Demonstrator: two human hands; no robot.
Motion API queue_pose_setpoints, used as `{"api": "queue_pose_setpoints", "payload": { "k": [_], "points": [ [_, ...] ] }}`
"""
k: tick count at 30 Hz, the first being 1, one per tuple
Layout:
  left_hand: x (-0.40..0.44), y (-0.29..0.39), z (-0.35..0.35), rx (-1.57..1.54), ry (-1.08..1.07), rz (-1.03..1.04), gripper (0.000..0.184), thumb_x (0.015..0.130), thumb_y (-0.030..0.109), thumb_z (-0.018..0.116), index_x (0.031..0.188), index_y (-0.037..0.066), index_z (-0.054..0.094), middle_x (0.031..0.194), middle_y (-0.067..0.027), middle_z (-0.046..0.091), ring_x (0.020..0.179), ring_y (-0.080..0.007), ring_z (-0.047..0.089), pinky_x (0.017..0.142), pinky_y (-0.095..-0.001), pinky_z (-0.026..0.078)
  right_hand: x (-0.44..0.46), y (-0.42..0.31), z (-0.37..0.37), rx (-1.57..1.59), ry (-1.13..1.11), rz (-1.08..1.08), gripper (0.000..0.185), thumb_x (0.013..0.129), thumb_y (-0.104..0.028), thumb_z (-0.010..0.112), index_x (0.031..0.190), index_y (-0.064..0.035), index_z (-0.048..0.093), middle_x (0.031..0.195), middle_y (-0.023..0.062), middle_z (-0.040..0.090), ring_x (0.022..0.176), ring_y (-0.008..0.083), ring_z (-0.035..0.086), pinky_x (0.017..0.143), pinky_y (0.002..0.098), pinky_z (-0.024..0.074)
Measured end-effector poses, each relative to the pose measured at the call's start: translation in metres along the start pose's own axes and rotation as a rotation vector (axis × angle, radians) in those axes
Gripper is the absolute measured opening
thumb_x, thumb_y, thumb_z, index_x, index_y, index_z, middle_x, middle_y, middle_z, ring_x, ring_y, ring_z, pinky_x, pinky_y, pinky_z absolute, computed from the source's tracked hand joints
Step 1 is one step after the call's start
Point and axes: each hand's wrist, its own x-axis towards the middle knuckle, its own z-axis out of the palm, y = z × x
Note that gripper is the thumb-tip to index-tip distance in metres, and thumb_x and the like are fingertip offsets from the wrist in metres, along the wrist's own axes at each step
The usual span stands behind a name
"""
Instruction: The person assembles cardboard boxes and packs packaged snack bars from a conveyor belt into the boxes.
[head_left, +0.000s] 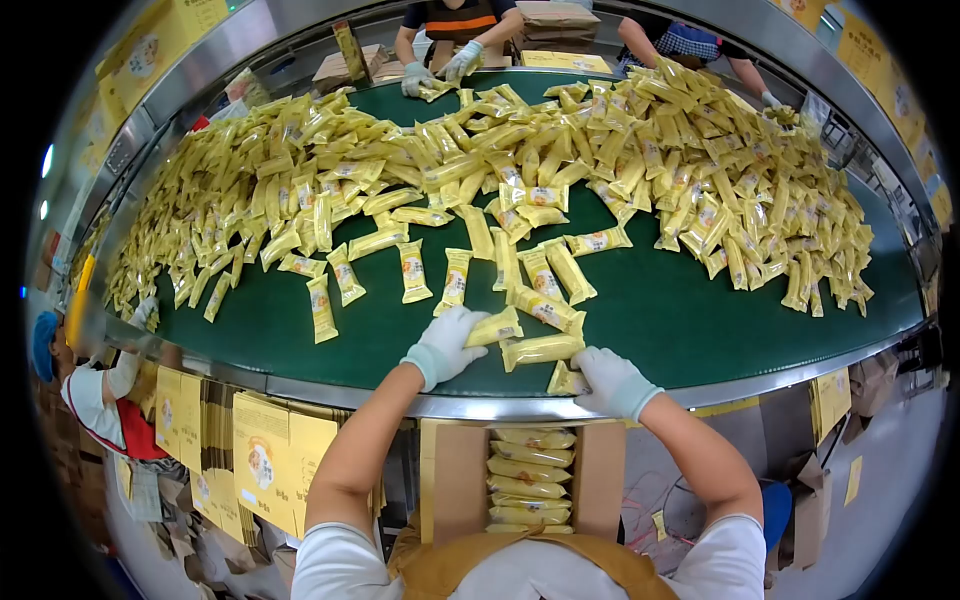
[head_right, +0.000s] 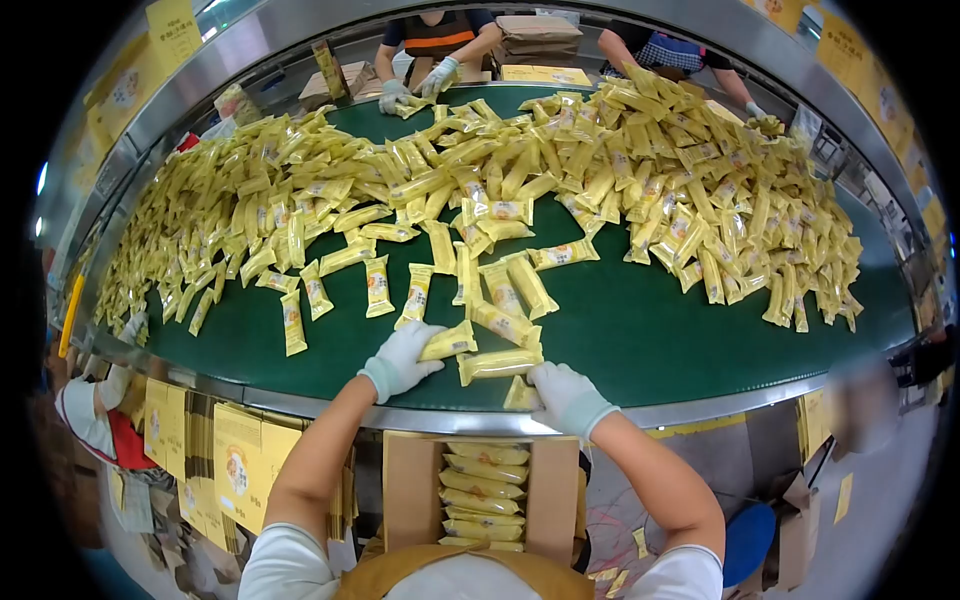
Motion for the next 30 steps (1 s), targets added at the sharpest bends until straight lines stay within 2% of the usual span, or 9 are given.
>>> {"api": "queue_pose_setpoints", "payload": {
  "k": [2,5,8,12,15,19,25,27,30],
  "points": [
    [0.011,0.005,-0.009,-0.160,0.122,0.110,0.051,0.079,0.012,0.076,0.126,0.006,0.058,0.116,-0.0181,0.059,0.111,-0.0375,0.056,0.099,-0.0433,0.046,-0.006,0.004,-0.003,0.031,-0.025,-0.027,0.046,0.076,-0.026,0.077,0.114,-0.0060,0.061,0.106,0.0158,0.062,0.101,0.0346,0.061,0.089,0.0411,0.0514],
    [0.052,0.030,-0.010,-0.057,0.183,0.304,0.051,0.075,0.010,0.077,0.123,0.008,0.060,0.116,-0.0144,0.060,0.109,-0.0368,0.059,0.097,-0.0437,0.047,-0.007,-0.004,-0.030,0.186,0.016,-0.108,0.041,0.078,-0.023,0.075,0.114,-0.0084,0.063,0.102,0.0125,0.063,0.097,0.0326,0.062,0.087,0.0401,0.0507],
    [0.091,0.046,0.010,0.135,-0.036,0.336,0.046,0.075,0.012,0.076,0.119,0.010,0.062,0.115,-0.0105,0.062,0.105,-0.0345,0.062,0.095,-0.0435,0.049,0.013,-0.031,-0.048,0.202,0.242,-0.241,0.035,0.081,-0.022,0.072,0.113,-0.0096,0.064,0.094,0.0075,0.064,0.094,0.0288,0.063,0.082,0.0399,0.0503],
    [0.109,0.034,0.034,0.356,0.004,0.291,0.038,0.079,0.021,0.073,0.114,0.014,0.065,0.113,-0.0090,0.061,0.102,-0.0299,0.063,0.091,-0.0431,0.052,0.055,-0.027,-0.014,-0.120,0.287,-0.315,0.032,0.078,-0.027,0.076,0.101,-0.0105,0.062,0.095,0.0080,0.064,0.093,0.0278,0.063,0.079,0.0403,0.0505],
    [0.082,0.034,0.012,0.336,-0.057,0.078,0.040,0.078,0.027,0.076,0.114,0.013,0.064,0.114,-0.0104,0.060,0.103,-0.0304,0.063,0.091,-0.0427,0.051,0.063,-0.024,0.001,-0.237,0.202,-0.251,0.039,0.077,-0.029,0.078,0.106,-0.0103,0.061,0.092,0.0091,0.061,0.093,0.0293,0.060,0.082,0.0406,0.0479],
    [0.037,0.009,-0.014,0.294,-0.122,-0.303,0.044,0.082,0.033,0.075,0.113,0.006,0.062,0.114,-0.0142,0.061,0.108,-0.0333,0.062,0.097,-0.0413,0.048,0.047,-0.005,-0.012,-0.293,0.139,-0.116,0.027,0.077,-0.027,0.076,0.092,-0.0082,0.063,0.090,0.0119,0.059,0.095,0.0306,0.061,0.080,0.0428,0.0505],
    [-0.011,0.006,0.008,0.310,0.007,-0.149,0.055,0.082,0.036,0.076,0.122,0.003,0.059,0.118,-0.0140,0.061,0.117,-0.0322,0.056,0.104,-0.0419,0.042,0.013,0.024,0.018,-0.295,0.336,-0.017,0.029,0.078,-0.027,0.071,0.092,-0.0060,0.057,0.093,0.0145,0.057,0.094,0.0307,0.060,0.069,0.0391,0.0512],
    [-0.023,0.008,0.023,0.398,0.190,-0.032,0.063,0.082,0.040,0.076,0.129,0.004,0.056,0.118,-0.0125,0.061,0.117,-0.0309,0.055,0.107,-0.0438,0.038,0.004,0.013,0.023,-0.305,0.331,-0.018,0.042,0.077,-0.027,0.070,0.109,-0.0032,0.057,0.097,0.0151,0.056,0.094,0.0313,0.059,0.074,0.0418,0.0493],
    [-0.030,0.032,0.006,0.441,0.067,-0.067,0.080,0.082,0.046,0.075,0.142,0.002,0.045,0.120,-0.0125,0.059,0.113,-0.0303,0.055,0.105,-0.0438,0.036,-0.012,-0.010,0.018,-0.290,0.387,-0.064,0.065,0.076,-0.027,0.070,0.131,0.0002,0.050,0.103,0.0169,0.056,0.096,0.0342,0.058,0.085,0.0462,0.0466]
  ]
}}
